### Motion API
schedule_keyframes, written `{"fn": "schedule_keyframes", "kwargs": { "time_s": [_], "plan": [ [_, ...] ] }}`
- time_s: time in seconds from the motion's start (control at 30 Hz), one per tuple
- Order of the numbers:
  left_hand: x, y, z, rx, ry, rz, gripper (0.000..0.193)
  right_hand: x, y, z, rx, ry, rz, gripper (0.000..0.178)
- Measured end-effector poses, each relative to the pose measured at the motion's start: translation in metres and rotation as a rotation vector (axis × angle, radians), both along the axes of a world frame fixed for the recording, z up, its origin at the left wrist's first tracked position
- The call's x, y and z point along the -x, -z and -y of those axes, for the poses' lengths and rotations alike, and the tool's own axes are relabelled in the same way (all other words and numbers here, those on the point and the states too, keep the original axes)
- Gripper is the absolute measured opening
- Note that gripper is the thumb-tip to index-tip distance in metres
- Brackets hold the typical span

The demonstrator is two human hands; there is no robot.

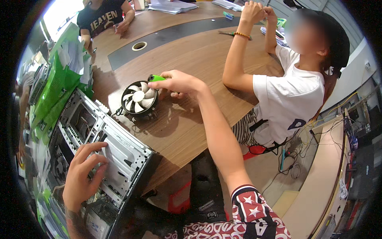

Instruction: The person disassembles a computer by using a screwdriver to remove screws from the back panel and internal components, including the heat sink and fan assembly.

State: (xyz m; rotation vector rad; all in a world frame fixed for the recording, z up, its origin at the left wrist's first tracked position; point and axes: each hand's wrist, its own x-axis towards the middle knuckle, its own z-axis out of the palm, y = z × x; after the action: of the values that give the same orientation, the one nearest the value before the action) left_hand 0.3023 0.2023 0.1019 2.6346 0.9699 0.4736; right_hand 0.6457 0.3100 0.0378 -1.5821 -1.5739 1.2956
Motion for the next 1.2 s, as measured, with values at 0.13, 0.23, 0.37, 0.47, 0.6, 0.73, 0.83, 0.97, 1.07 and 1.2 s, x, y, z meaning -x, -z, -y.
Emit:
{"fn": "schedule_keyframes", "kwargs": {
  "time_s": [0.13, 0.23, 0.37, 0.47, 0.6, 0.73, 0.83, 0.97, 1.07, 1.2],
  "plan": [
    [0.005, -0.001, -0.002, 0.03, 0.008, 0.021, 0.014, 0.004, -0.002, 0.0, 0.109, -0.062, -0.177, 0.048],
    [0.007, -0.003, -0.003, 0.053, 0.007, 0.034, 0.015, 0.01, 0.001, 0.002, 0.06, -0.039, -0.258, 0.047],
    [0.002, -0.002, -0.006, 0.057, 0.033, 0.032, 0.016, 0.007, -0.001, 0.008, -0.192, 0.084, -0.402, 0.05],
    [0.008, -0.004, -0.005, 0.049, 0.03, 0.032, 0.015, 0.018, -0.014, 0.014, -0.431, 0.084, -0.472, 0.055],
    [0.011, -0.002, -0.004, 0.059, 0.048, 0.047, 0.013, 0.027, 0.001, 0.007, -0.882, 0.02, -0.185, 0.051],
    [0.01, -0.004, -0.008, 0.072, 0.065, 0.035, 0.014, 0.033, 0.003, 0.014, -0.973, -0.024, -0.201, 0.046],
    [0.012, -0.002, -0.007, 0.055, 0.068, 0.055, 0.014, 0.039, 0.009, 0.014, -1.016, -0.063, -0.08, 0.047],
    [0.014, -0.001, -0.006, 0.042, 0.069, 0.047, 0.013, 0.047, 0.009, 0.015, -0.917, -0.055, -0.134, 0.046],
    [0.014, -0.003, -0.005, 0.038, 0.065, 0.038, 0.013, 0.046, 0.002, 0.017, -0.852, -0.081, -0.181, 0.047],
    [0.01, -0.004, -0.004, 0.052, 0.049, 0.031, 0.013, 0.021, -0.01, 0.019, -0.594, -0.213, -0.133, 0.063]
  ]
}}
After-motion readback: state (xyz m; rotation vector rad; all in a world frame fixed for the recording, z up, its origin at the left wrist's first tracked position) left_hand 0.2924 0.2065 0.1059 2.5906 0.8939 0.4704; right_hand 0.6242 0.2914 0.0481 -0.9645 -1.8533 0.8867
